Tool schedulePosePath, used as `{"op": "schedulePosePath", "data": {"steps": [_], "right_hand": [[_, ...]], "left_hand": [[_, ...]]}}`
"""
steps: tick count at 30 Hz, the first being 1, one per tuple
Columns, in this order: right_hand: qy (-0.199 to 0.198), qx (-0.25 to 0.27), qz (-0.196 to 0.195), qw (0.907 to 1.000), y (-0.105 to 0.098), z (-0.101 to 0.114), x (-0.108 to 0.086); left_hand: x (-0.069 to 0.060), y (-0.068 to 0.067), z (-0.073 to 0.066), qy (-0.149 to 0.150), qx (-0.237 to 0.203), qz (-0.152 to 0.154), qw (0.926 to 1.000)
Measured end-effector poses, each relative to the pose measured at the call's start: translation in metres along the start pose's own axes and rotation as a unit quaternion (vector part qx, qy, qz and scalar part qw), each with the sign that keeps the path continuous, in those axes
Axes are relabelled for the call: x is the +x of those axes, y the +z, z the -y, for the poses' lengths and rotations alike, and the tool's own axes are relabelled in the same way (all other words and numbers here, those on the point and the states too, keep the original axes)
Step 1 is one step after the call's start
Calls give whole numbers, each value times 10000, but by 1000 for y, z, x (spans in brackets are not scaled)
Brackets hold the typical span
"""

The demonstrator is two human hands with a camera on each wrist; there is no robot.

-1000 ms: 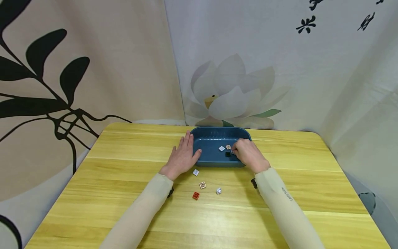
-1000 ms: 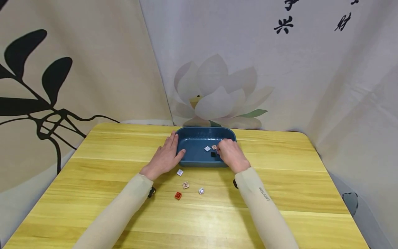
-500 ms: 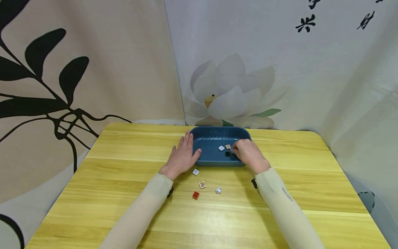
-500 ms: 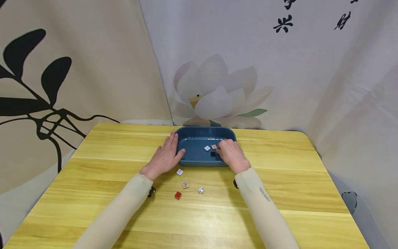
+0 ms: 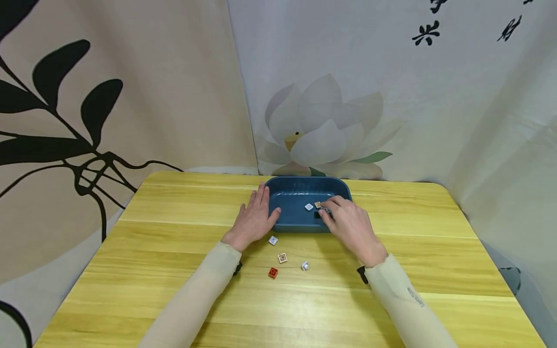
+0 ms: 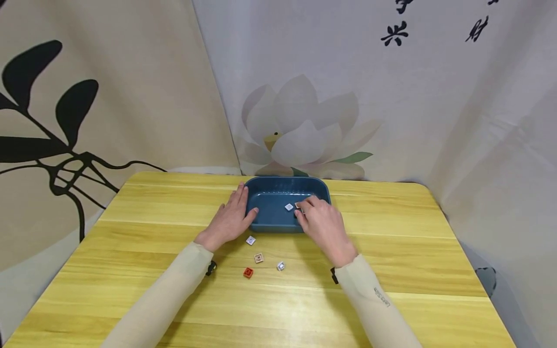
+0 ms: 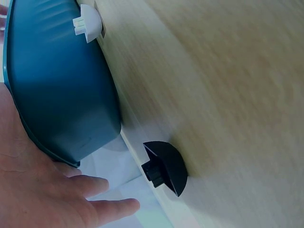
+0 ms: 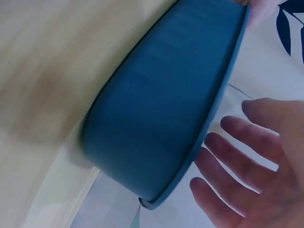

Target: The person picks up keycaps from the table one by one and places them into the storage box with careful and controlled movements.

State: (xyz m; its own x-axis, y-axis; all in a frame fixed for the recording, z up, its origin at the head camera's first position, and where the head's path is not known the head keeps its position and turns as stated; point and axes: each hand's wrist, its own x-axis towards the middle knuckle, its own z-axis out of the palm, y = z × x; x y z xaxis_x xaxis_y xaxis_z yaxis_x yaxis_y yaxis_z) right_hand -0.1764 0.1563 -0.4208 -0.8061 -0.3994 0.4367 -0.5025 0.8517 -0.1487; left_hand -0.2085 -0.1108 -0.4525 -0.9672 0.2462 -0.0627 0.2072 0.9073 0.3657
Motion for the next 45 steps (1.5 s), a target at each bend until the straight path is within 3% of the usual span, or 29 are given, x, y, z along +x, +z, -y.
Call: {"op": "schedulePosePath", "data": {"steps": [19,34,41,45], "right_hand": [[-411,429,204,9980,-15,24,-28],[-1081,327,691,9912,-6,38,-48],[-1330,481,696,9875,0,43,-53],[-1394,454,989,9842,2,45,-56]], "left_hand": [[-1,0,1,18,0,-10,10000],[1,1,1,-2,-35,-27,10000],[0,1,0,6,-31,-30,10000],[-1,0,0,27,-56,-72,10000]]}}
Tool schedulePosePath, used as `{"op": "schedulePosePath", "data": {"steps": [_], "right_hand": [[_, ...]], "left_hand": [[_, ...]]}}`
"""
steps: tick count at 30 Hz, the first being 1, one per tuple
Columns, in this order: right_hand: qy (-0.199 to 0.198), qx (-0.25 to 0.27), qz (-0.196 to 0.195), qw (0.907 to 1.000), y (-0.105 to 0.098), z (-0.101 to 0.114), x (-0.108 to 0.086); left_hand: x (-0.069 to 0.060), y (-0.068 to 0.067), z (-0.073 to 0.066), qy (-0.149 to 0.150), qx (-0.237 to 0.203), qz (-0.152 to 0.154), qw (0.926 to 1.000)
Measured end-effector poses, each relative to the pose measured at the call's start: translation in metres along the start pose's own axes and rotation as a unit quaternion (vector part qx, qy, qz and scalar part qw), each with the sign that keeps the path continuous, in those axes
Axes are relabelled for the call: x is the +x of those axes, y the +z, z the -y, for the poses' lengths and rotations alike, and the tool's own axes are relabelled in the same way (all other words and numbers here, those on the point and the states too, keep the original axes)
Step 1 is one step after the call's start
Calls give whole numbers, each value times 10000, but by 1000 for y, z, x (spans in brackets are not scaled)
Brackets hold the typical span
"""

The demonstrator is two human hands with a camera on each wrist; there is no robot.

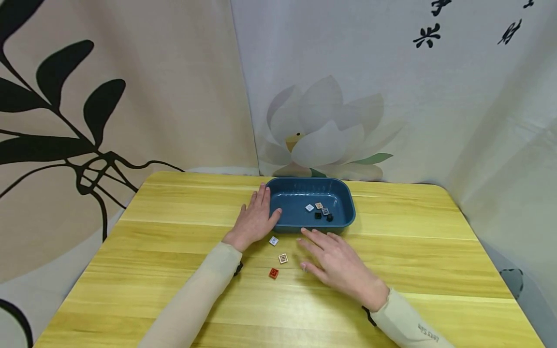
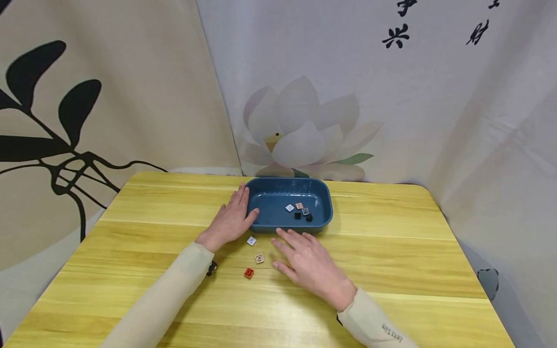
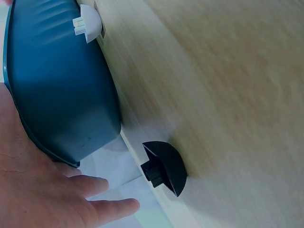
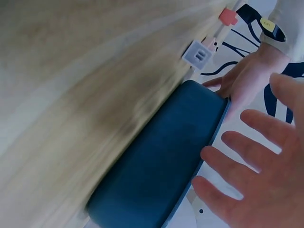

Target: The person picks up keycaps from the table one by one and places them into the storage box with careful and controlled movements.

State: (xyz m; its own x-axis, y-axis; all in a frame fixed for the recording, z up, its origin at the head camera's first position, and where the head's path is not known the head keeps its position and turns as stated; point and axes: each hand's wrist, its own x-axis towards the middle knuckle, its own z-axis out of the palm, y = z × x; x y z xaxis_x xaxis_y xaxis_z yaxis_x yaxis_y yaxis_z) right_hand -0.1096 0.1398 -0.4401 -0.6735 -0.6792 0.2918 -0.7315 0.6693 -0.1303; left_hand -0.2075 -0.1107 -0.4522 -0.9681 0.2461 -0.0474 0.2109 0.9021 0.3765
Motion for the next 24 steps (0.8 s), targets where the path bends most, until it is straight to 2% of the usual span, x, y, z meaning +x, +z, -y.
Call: {"op": "schedulePosePath", "data": {"steps": [5,12,24], "right_hand": [[38,124,533,9985,2,3,-2],[118,247,1240,9919,3,5,-4],[-179,244,1420,9894,7,4,-6]], "left_hand": [[-1,-1,-1,-8,17,-25,10000],[0,0,-1,3,35,-68,10000],[0,0,0,39,10,-30,10000]]}}
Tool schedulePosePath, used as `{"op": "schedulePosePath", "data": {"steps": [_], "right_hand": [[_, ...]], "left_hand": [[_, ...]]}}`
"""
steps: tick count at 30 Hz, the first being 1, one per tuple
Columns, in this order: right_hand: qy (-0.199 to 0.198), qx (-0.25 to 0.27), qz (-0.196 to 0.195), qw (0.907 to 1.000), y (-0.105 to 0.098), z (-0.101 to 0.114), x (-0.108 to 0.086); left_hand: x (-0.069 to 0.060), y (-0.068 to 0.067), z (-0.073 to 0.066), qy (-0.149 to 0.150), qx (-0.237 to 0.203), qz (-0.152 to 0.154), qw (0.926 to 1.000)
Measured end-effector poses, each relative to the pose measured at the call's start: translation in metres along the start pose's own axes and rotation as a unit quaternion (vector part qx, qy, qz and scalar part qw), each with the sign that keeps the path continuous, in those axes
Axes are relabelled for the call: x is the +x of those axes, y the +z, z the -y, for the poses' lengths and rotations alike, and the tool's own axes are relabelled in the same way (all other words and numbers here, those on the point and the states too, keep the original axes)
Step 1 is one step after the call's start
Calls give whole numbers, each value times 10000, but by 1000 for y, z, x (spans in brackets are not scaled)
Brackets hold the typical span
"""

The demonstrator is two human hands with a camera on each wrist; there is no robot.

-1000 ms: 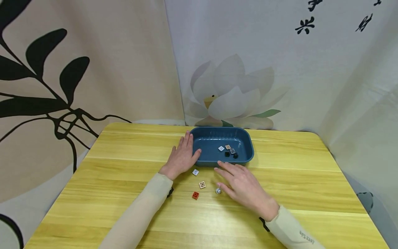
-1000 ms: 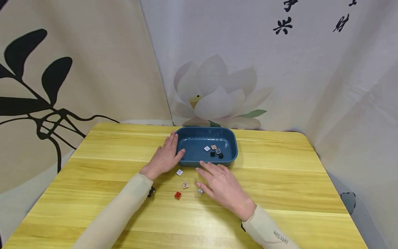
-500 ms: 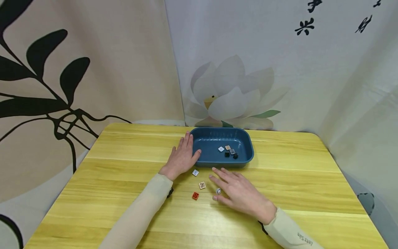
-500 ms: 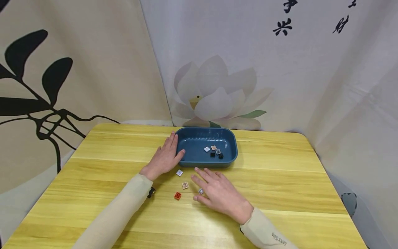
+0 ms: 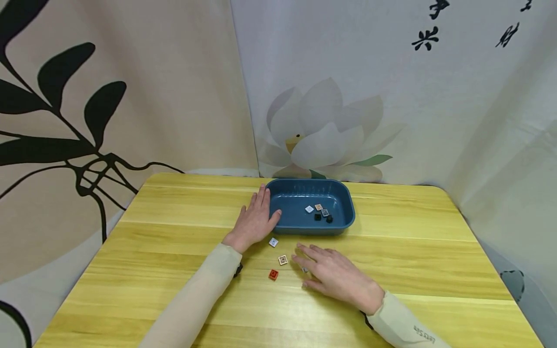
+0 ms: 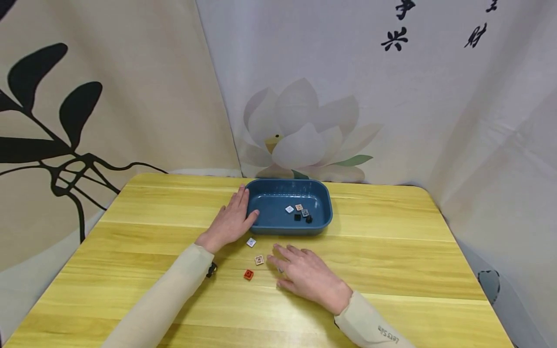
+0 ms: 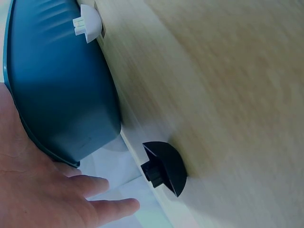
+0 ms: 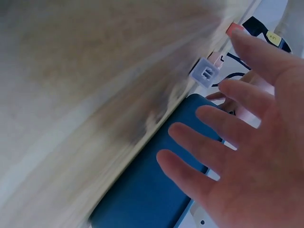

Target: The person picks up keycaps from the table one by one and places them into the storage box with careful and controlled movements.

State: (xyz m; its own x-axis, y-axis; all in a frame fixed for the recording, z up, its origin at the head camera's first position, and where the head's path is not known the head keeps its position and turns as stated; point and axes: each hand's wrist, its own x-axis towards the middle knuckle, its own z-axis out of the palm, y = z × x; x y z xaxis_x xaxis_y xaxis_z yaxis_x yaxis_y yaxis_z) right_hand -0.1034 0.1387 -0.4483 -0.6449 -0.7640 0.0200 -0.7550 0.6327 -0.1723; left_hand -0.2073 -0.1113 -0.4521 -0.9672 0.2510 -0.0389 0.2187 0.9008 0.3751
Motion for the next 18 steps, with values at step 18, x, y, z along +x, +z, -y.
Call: {"op": "schedulePosePath", "data": {"steps": [18], "right_hand": [[-302,-64,-306,9991,5,3,2]], "left_hand": [[1,1,1,-5,-35,49,10000]]}}
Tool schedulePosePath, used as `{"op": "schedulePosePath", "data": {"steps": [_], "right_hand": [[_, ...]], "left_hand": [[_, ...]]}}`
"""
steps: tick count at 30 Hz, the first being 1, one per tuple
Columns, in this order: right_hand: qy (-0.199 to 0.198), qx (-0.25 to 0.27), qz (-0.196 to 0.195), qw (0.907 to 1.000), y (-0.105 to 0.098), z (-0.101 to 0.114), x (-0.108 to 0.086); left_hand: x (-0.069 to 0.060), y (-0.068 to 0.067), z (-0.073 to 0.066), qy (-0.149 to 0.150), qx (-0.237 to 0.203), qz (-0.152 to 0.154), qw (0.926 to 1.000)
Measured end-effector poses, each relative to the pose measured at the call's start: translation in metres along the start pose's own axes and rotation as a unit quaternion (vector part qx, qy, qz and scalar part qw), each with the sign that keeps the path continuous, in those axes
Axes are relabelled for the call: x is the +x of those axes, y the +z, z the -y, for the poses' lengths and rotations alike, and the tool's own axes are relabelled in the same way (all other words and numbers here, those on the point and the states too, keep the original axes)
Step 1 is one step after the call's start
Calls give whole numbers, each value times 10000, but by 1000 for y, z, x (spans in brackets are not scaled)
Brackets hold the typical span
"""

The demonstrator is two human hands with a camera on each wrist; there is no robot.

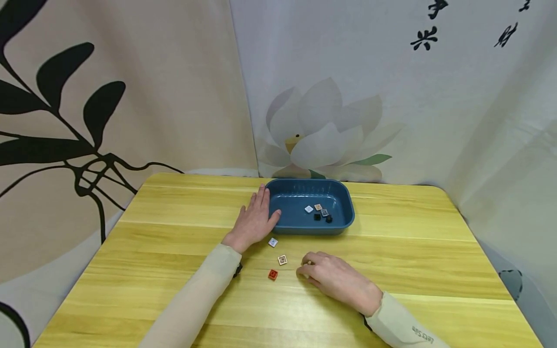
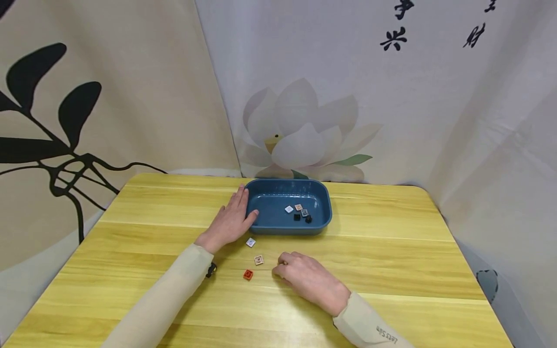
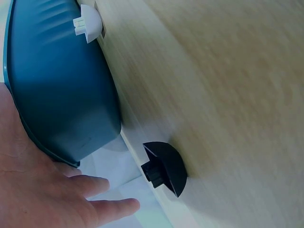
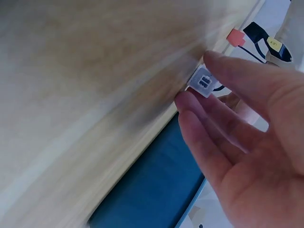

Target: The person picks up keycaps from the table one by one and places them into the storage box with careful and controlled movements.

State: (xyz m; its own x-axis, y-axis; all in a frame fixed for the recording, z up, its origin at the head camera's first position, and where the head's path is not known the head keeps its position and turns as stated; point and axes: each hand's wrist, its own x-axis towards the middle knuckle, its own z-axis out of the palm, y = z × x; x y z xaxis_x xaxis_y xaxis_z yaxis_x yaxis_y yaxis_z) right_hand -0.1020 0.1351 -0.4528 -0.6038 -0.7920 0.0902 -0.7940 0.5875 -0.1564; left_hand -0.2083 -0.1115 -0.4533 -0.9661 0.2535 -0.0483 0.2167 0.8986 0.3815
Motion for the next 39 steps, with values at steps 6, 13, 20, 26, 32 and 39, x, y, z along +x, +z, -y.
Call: {"op": "schedulePosePath", "data": {"steps": [6,13,20,26,32,39], "right_hand": [[75,20,14,10000,-1,0,1],[167,51,6,9998,-2,1,0],[147,52,-175,9997,-3,-1,0],[92,107,-474,9988,-6,-3,0],[127,249,-735,9969,-9,-6,0],[202,277,-1022,9942,-15,-9,1]], "left_hand": [[1,0,-1,-56,-69,29,10000],[2,1,0,-63,-87,28,9999],[2,1,0,-81,-105,15,9999],[1,1,0,-87,-26,42,10000],[0,0,-1,-45,-47,-31,10000],[0,-1,-1,-37,-73,-12,10000]]}}
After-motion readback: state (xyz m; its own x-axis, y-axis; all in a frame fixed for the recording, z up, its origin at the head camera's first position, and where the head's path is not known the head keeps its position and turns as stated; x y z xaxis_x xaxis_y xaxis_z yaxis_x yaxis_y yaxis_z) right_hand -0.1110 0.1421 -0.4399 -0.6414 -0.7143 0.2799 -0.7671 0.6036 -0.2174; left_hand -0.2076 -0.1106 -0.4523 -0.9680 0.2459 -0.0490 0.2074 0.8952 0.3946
